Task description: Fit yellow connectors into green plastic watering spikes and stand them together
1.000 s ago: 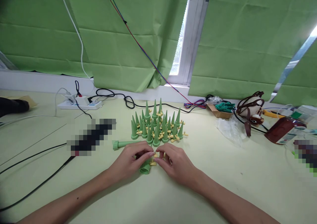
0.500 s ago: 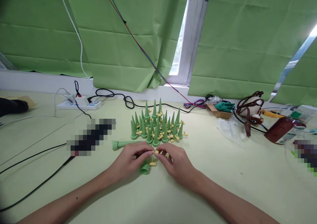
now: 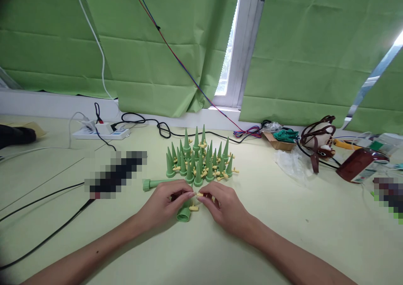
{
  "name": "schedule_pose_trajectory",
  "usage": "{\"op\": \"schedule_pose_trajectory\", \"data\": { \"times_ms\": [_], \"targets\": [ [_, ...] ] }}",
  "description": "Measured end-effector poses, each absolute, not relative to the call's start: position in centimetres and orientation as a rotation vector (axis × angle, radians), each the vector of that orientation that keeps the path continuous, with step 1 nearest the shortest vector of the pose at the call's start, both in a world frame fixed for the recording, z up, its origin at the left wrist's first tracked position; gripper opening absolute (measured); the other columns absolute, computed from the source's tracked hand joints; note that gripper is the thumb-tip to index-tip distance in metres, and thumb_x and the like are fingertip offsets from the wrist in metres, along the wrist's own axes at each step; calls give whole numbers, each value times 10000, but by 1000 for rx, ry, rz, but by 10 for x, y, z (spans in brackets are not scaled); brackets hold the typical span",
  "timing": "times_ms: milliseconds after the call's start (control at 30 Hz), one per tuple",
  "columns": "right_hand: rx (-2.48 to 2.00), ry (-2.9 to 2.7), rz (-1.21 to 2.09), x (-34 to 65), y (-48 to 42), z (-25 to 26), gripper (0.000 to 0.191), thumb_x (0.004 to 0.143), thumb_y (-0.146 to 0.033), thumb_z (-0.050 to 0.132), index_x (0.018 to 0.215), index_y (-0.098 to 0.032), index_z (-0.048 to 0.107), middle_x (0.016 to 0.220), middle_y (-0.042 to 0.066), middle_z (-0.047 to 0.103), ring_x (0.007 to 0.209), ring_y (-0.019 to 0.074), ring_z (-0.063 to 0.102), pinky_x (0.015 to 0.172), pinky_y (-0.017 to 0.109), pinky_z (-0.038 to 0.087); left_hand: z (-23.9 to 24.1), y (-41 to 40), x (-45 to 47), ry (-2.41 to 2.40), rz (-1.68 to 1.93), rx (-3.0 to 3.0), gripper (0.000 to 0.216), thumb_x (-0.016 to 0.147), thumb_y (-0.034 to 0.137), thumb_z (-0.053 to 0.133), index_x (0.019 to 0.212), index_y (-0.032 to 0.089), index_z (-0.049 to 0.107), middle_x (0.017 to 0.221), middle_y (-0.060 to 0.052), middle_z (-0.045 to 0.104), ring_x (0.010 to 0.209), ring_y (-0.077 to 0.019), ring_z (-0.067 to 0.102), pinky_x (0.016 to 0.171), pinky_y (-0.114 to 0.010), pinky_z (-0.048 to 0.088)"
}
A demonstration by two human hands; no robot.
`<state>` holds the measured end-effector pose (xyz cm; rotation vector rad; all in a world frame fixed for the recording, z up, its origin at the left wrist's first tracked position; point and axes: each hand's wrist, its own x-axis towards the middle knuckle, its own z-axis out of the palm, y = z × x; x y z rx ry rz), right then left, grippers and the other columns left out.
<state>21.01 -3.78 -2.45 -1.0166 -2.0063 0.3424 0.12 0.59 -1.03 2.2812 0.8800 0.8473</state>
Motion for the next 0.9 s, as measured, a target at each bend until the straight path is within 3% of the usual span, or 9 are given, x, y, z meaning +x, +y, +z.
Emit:
{"op": "schedule_pose_trajectory", "data": {
  "times_ms": [300, 533, 900],
  "targets": [
    [-1036, -1998, 348, 212, -36, -25, 87, 971, -209, 574, 929, -187, 647, 769, 29, 650, 646, 147, 570, 529, 233, 432, -7, 7, -1, 972, 870, 2327, 317, 995, 319, 473, 771, 176, 646, 684, 13, 610, 632, -127, 510, 609, -255, 376],
    [-1082, -1967, 319, 215, -34, -25, 66, 959, -208, 590, 939, -179, 645, 775, 32, 650, 662, 147, 587, 516, 222, 440, -5, 8, -2, 1137, 625, 2301, 238, 922, 421, 554, 889, 201, 636, 571, 50, 542, 528, -127, 488, 535, -245, 332],
    [-1119, -1969, 345, 215, -34, -26, 66, 954, -197, 575, 934, -184, 637, 798, 29, 652, 669, 147, 592, 548, 236, 461, -7, 5, -5, 1125, 433, 2311, 315, 883, 525, 575, 961, 227, 642, 593, 43, 561, 572, -148, 511, 522, -242, 306]
  ]
}}
